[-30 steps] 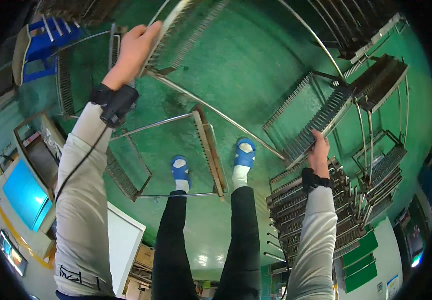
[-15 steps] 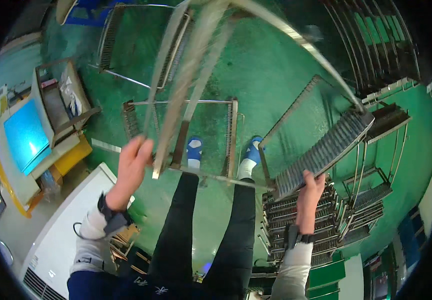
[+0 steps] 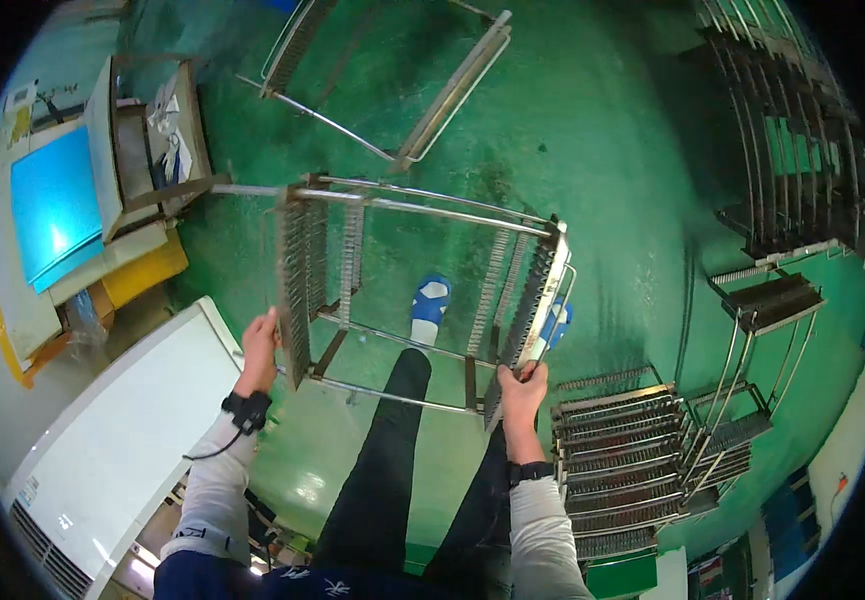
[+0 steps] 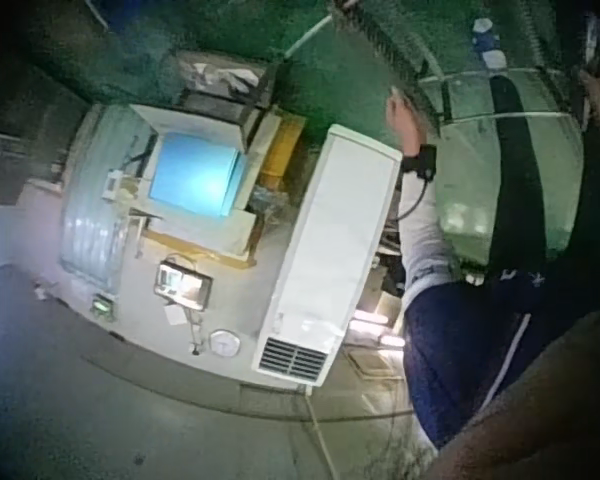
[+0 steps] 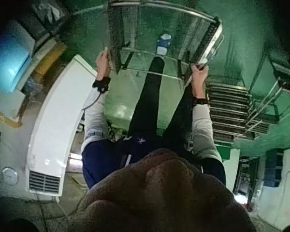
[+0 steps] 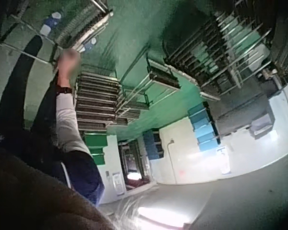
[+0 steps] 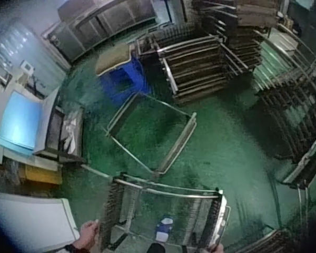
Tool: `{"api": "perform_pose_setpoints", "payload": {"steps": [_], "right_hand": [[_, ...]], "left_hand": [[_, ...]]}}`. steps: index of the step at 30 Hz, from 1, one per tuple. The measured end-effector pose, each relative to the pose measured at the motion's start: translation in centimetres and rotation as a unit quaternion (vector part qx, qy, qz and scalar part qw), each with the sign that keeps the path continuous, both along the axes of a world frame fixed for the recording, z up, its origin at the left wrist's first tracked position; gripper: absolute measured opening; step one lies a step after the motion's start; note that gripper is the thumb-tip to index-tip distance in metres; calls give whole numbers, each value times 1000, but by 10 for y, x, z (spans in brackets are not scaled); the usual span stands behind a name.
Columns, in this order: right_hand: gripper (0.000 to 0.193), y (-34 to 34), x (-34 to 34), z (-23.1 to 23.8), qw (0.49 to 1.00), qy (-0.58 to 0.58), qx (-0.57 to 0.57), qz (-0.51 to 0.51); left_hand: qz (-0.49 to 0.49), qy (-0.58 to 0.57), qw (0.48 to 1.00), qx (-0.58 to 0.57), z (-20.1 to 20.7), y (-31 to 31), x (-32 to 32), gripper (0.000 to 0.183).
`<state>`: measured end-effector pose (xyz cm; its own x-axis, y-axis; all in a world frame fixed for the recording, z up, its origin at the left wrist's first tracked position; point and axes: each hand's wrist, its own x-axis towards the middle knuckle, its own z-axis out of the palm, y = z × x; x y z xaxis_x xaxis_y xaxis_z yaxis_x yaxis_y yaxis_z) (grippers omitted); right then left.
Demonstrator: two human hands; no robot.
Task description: The person is moving metal frames from one stack to another on the floor of a fabrication facility.
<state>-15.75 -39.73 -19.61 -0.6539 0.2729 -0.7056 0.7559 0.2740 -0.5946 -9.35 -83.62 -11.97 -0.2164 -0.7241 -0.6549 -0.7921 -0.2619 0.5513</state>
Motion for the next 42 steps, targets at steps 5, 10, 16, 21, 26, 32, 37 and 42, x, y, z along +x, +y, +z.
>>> {"api": "perform_pose_setpoints", "payload": {"steps": [5,10,16,21,26,32,37,42], "right_hand": [[37,13,5,-52,999,19,43,25],[35,-3,-8,-89,1000,5,18,3],[56,-1,-17,-106,950,-68,183,245],[69,-3,-15,-111,937,-81,196,279],[98,-15,-28,-113,966,-4,198,164],[112,-9,-39,-111,994,-57,3,98],[103,14,-44,-110,990,-61,40,121],[98,22,-51,-119,992,-54,9,116]], "left_hand": [[-83,-14,994,-62,-60,-44,-10,38],[-53,14,998,6,-129,-72,6,33],[-182,-19,978,-95,-204,-93,17,26],[-397,-73,870,-283,-221,-107,26,22],[-349,18,927,-139,-225,-136,18,69],[-214,-22,977,12,-229,-156,10,61],[-255,-71,964,17,-222,-142,-4,41],[-177,-60,982,9,-200,-122,-2,33]]}}
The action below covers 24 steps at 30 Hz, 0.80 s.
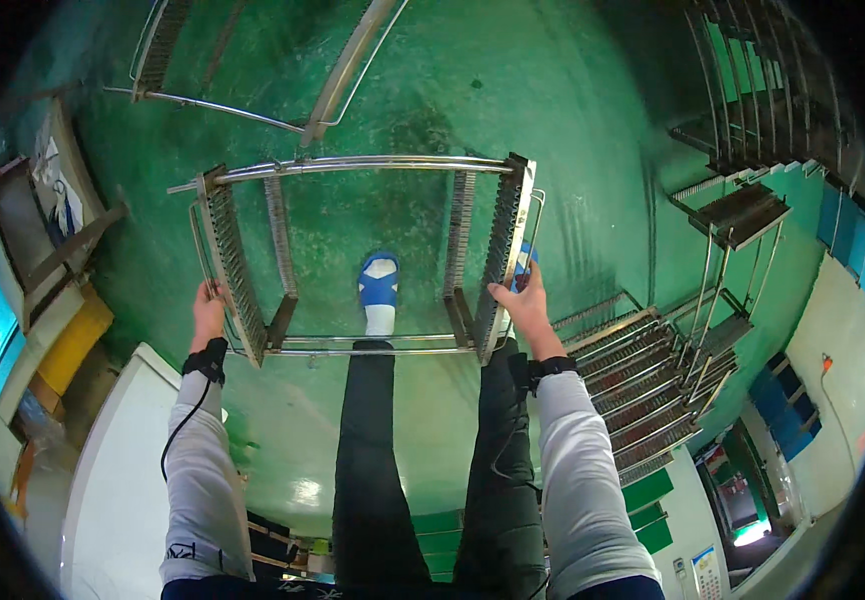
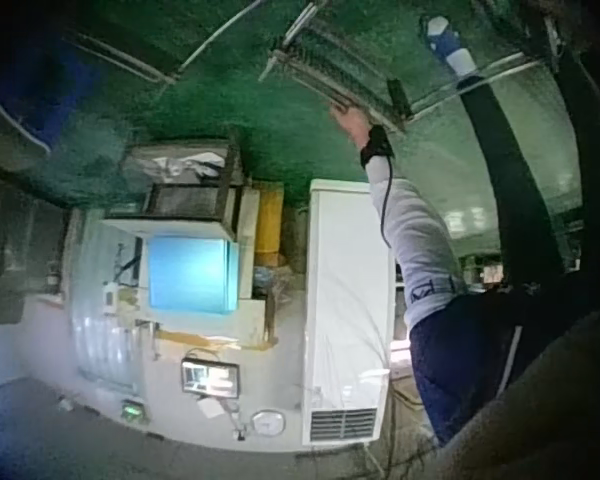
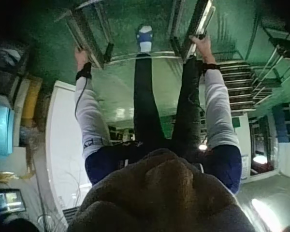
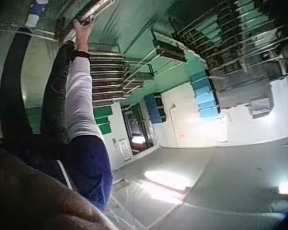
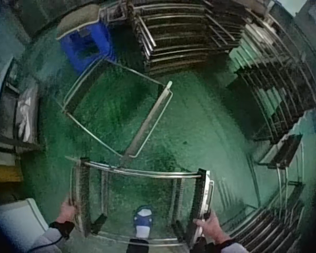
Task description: The person is moving metal frames from one stack to another on the floor of a fabrication facility.
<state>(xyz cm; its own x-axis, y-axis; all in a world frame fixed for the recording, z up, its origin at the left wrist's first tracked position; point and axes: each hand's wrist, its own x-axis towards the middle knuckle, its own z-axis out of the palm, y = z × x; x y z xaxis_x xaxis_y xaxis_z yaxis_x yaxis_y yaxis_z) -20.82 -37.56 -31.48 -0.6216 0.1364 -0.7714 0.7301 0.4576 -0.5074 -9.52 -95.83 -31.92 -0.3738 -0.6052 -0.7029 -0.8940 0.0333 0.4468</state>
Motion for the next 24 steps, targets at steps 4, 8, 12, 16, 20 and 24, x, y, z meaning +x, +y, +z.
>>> {"api": "perform_pose_setpoints", "payload": {"steps": [4,8,12,16,20,24], "right_hand": [[97,18,-13,3,999,-22,-26,-8],[97,49,-33,32,997,-45,-42,-39],[69,88,-58,81,994,30,-97,-42],[68,140,-61,115,995,43,-58,-65],[62,208,-52,145,994,18,-48,-96],[50,290,-25,136,988,-20,-28,-152]], "left_hand": [[-2,19,999,-44,37,27,1,27],[40,34,999,-8,84,72,-11,25],[57,77,995,-1,128,112,-21,19],[37,119,991,43,158,166,-39,32],[-17,117,992,44,147,230,-73,46],[-71,79,992,63,137,295,-136,51]]}}
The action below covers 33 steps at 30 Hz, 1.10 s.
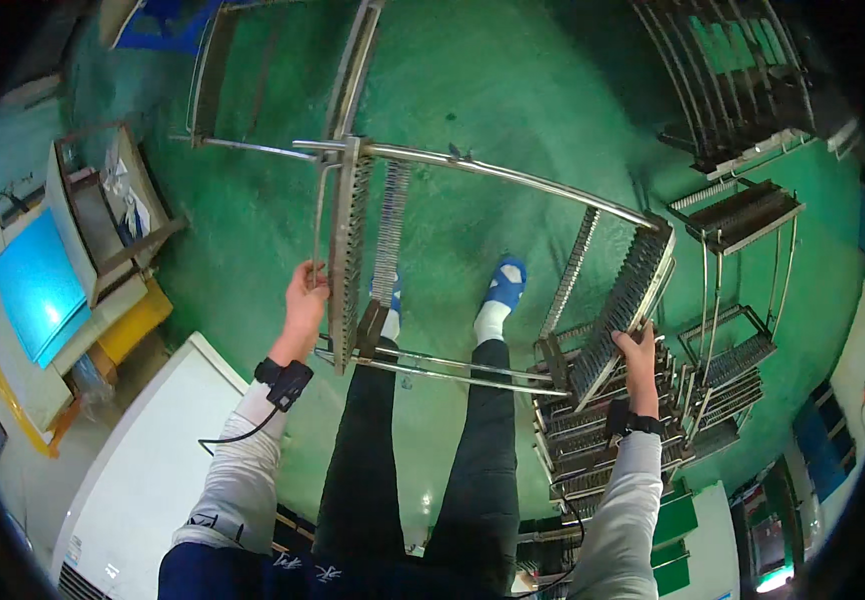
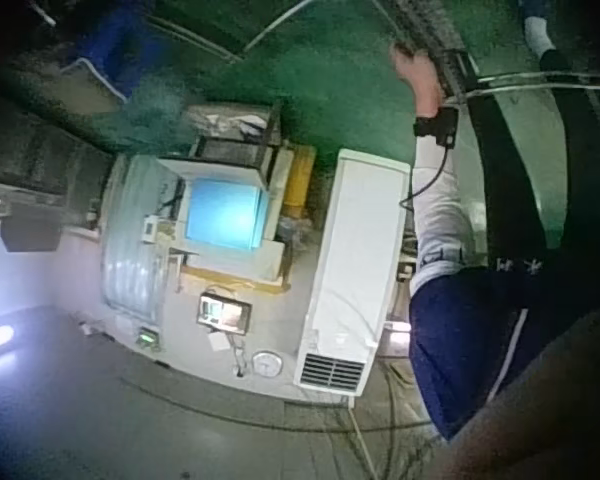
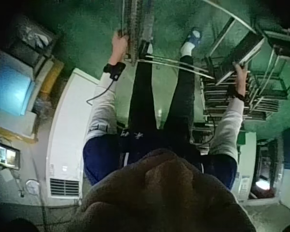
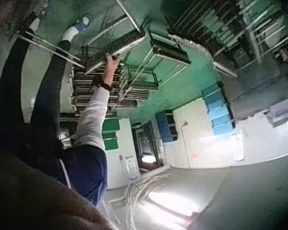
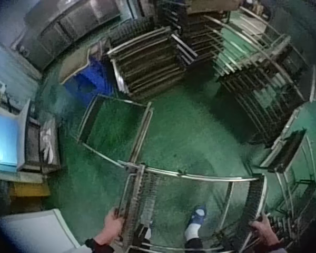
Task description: The person is moving metal frames from one stack to another on the floor of a fabrication facility.
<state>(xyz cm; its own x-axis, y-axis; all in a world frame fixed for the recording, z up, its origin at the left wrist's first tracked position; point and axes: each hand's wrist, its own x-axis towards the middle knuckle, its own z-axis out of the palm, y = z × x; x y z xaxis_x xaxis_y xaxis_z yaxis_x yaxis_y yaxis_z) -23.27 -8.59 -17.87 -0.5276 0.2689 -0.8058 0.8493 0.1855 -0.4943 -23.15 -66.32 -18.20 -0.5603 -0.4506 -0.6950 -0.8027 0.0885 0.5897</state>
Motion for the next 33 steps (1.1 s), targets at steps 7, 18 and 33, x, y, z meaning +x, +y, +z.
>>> {"api": "perform_pose_setpoints", "payload": {"steps": [7,18,33], "right_hand": [[43,18,-10,-7,995,-48,5,-93],[76,-3,-75,-113,976,-56,-42,-208],[86,-45,-105,-123,988,17,78,-131]], "left_hand": [[-143,46,988,-17,-39,36,-128,61],[-236,118,964,-30,-90,72,-354,78],[-473,125,869,-78,-147,3,-338,35]]}}
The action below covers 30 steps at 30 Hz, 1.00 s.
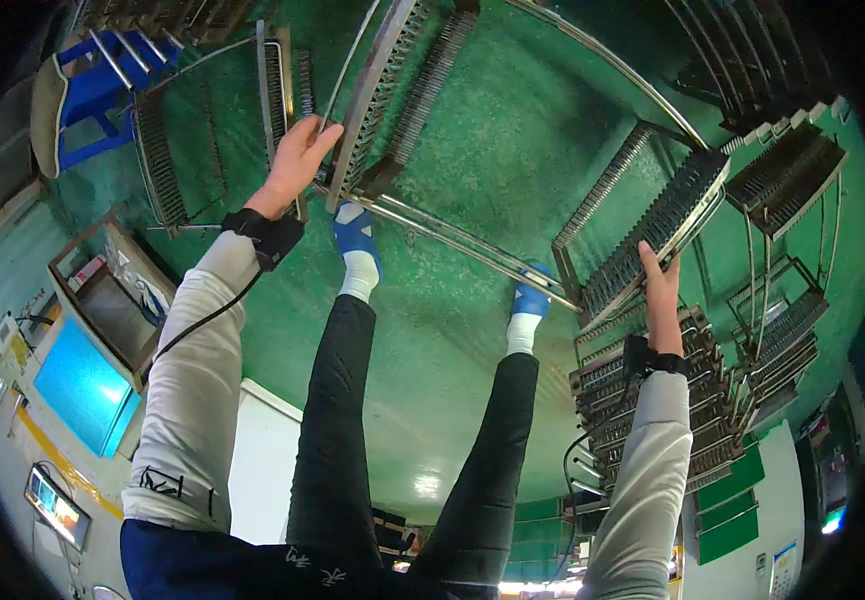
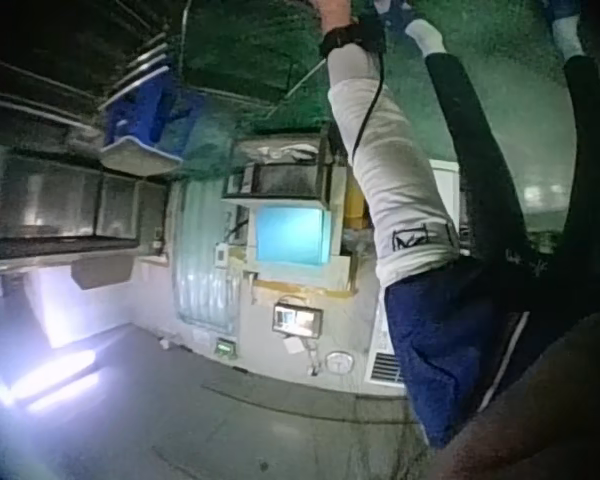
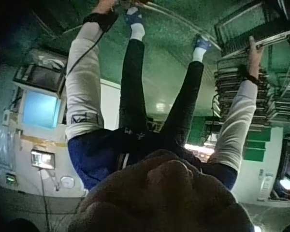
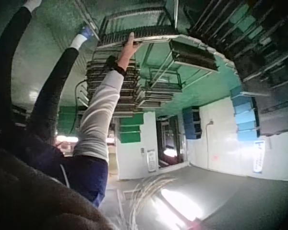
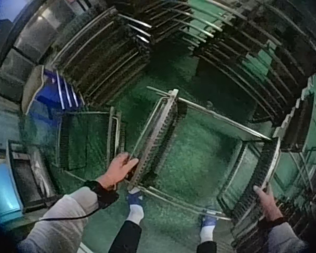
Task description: The person is moving metal frames from one stack to another on the floor of a fabrication facility.
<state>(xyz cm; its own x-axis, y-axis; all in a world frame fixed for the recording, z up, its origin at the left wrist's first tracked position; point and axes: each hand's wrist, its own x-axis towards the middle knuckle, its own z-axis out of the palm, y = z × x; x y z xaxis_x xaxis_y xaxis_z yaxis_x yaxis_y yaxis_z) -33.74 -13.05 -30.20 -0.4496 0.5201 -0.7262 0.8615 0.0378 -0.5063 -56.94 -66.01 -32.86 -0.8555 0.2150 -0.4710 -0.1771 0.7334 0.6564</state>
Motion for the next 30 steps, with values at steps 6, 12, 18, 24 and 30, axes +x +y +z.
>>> {"api": "perform_pose_setpoints", "payload": {"steps": [6,12,18,24,30], "right_hand": [[86,-7,-3,-3,1000,-13,10,13],[98,14,5,-10,998,-39,30,33],[95,28,-8,2,959,-90,209,169],[47,-57,-67,27,934,128,251,221],[32,-308,-177,37,947,170,-11,273]], "left_hand": [[0,194,978,-81,-20,11,6,35],[113,143,981,-70,-22,32,22,46],[74,54,995,48,1,-14,11,35],[161,52,984,54,44,-120,18,30],[277,25,942,-190,47,-323,32,38]]}}
